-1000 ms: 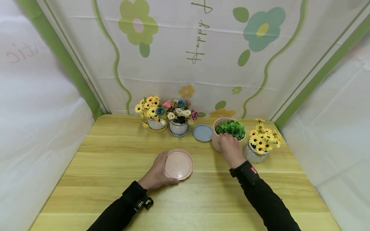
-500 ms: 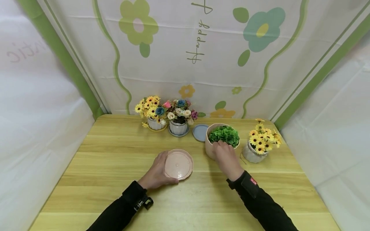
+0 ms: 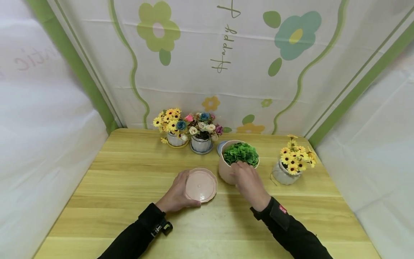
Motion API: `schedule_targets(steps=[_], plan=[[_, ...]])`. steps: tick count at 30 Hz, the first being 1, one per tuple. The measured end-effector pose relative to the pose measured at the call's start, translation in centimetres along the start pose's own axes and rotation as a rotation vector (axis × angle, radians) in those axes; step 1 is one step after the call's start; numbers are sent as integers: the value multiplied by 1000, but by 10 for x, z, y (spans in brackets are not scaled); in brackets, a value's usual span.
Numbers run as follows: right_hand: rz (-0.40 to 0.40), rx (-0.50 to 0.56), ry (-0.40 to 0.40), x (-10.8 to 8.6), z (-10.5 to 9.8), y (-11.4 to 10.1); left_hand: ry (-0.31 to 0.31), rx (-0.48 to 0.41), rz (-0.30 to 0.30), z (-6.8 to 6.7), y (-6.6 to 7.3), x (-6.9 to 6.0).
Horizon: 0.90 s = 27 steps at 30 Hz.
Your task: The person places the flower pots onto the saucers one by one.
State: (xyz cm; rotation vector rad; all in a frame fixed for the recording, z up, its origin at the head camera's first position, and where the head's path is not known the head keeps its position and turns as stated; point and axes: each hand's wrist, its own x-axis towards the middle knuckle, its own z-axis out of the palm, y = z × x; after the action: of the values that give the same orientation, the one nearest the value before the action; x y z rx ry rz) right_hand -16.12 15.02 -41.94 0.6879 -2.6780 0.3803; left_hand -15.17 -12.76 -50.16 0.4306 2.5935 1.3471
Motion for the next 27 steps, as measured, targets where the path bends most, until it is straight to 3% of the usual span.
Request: schedule_targets(steps=[6,12,16,20,27], plan=[[-76,60,13,9,-13,-25,-5,-6,7,0,-3,-1],[-229,99,7,12,-11,-52,0,-50,59,0,-5,-2],[-301,74,-7,12,-5,-66,31,-142,122,2,-5,1],[-315,50,-53,9,1,-74,44,-261,188,5,-6,5],[-313,31,-75,9,8,-81,71,-259,120,5,-9,0]])
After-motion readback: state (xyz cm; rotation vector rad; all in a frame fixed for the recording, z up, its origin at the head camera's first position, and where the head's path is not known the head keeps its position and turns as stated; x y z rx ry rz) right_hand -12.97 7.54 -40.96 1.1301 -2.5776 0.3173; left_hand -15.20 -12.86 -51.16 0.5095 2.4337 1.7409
